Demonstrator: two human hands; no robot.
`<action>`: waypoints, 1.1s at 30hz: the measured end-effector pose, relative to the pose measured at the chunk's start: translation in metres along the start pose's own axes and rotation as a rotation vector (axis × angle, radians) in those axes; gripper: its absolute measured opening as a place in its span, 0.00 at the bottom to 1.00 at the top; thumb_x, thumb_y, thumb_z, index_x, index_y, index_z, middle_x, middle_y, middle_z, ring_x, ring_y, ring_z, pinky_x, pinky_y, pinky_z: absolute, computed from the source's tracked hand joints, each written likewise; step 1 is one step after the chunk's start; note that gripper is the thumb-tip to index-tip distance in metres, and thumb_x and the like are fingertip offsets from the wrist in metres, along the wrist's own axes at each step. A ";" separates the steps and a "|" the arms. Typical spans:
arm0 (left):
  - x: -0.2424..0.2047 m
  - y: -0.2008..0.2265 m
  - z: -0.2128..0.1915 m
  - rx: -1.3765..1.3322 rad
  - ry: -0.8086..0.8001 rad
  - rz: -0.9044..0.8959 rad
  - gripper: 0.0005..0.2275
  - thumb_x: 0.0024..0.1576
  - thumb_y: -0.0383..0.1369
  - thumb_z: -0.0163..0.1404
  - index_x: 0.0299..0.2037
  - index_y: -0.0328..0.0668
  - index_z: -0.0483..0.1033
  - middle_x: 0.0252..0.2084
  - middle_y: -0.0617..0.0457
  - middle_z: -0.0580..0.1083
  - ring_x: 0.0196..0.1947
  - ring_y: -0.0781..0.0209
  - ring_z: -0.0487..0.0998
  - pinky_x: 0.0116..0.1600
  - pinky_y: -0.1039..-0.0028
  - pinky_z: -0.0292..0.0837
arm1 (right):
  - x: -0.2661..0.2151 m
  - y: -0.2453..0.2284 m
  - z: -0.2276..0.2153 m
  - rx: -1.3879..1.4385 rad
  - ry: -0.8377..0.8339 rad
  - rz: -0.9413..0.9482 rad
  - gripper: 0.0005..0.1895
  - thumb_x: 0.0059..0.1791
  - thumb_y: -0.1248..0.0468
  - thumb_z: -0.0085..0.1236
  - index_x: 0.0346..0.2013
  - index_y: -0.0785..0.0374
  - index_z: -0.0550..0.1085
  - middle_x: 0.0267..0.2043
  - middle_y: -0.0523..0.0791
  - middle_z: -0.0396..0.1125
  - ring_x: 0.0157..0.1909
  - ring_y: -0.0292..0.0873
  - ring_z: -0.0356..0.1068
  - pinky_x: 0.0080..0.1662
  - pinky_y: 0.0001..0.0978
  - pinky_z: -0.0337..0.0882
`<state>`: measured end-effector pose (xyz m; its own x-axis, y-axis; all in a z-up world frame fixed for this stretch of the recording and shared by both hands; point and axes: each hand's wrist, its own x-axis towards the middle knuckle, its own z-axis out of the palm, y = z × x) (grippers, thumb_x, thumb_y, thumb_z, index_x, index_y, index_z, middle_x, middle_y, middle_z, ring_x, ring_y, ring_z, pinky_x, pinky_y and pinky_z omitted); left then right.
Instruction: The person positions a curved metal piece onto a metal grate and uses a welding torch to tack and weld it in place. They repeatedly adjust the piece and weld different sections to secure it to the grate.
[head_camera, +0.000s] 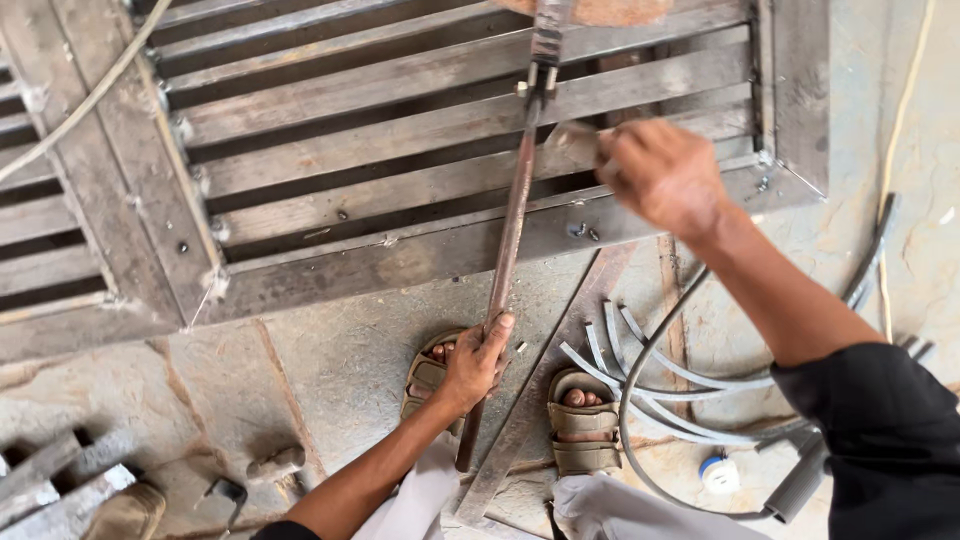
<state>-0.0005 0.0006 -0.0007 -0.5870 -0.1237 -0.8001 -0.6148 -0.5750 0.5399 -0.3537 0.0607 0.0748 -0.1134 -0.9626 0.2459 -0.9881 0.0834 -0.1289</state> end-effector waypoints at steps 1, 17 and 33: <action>0.000 0.001 0.002 0.018 0.008 0.000 0.27 0.55 0.64 0.45 0.23 0.48 0.63 0.15 0.63 0.61 0.10 0.72 0.61 0.13 0.75 0.60 | 0.007 -0.007 -0.001 -0.027 0.005 -0.082 0.14 0.50 0.63 0.66 0.47 0.66 0.74 0.44 0.50 0.72 0.37 0.43 0.71 0.35 0.32 0.72; -0.001 0.004 -0.002 0.086 0.001 0.097 0.25 0.60 0.59 0.45 0.21 0.49 0.62 0.13 0.64 0.61 0.09 0.72 0.62 0.13 0.73 0.60 | 0.012 -0.011 0.005 0.156 0.050 0.135 0.08 0.54 0.66 0.66 0.42 0.65 0.74 0.43 0.50 0.72 0.40 0.43 0.73 0.40 0.36 0.75; 0.003 0.000 -0.001 0.176 0.018 0.053 0.27 0.57 0.64 0.42 0.22 0.51 0.62 0.14 0.62 0.63 0.10 0.71 0.65 0.14 0.72 0.64 | 0.015 0.055 -0.013 0.108 -0.268 0.568 0.20 0.49 0.59 0.70 0.53 0.60 0.79 0.52 0.47 0.71 0.42 0.42 0.75 0.43 0.37 0.72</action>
<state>-0.0018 -0.0010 -0.0033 -0.6124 -0.1658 -0.7730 -0.6668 -0.4169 0.6177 -0.4112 0.0545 0.0834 -0.5727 -0.8083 -0.1368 -0.7640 0.5867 -0.2684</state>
